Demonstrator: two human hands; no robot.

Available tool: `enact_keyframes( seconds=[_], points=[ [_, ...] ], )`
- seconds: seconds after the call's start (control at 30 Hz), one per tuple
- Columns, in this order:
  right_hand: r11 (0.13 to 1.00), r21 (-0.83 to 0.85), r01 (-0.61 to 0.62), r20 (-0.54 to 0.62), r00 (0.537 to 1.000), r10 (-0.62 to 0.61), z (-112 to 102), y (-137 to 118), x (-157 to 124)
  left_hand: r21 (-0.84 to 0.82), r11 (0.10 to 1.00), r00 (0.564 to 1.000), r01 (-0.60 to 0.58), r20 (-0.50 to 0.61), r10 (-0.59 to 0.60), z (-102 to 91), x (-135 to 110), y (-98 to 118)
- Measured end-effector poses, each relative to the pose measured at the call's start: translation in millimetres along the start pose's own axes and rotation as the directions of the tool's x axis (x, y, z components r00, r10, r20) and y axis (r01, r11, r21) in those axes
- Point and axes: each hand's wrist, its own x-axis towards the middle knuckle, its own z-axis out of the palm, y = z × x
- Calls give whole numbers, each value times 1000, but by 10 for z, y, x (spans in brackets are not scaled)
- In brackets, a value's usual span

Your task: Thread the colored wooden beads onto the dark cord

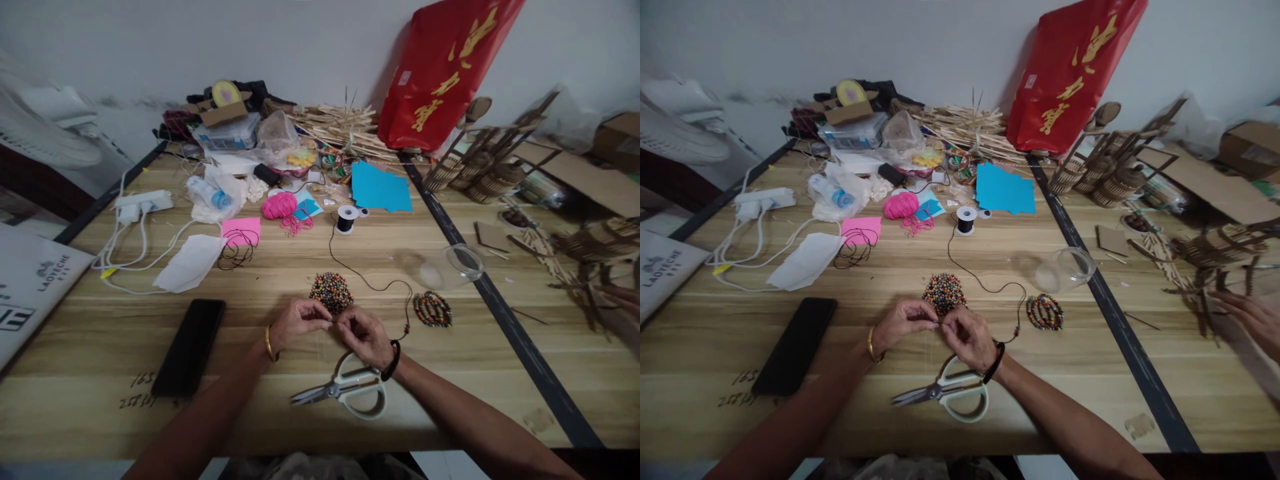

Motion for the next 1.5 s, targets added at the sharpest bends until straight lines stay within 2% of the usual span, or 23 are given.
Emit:
enact_keyframes(
  seconds=[0.4,0.93,1.2,1.5],
  points=[
    [1000,-11,27,-8,1000,-27,5,18,8,30,1000,1000,3,-3,-3,0,1,-8],
    [998,16,58,28,998,-58,2,8,2,232,965,991,-124,70,111,-6,-10,-37],
    [999,48,11,42,999,-13,3,-6,-8,151,979,989,-137,77,127,-21,-18,-6],
    [998,50,37,17,999,-38,-9,-2,8,144,980,990,-134,69,125,-19,-14,1]
  ],
)
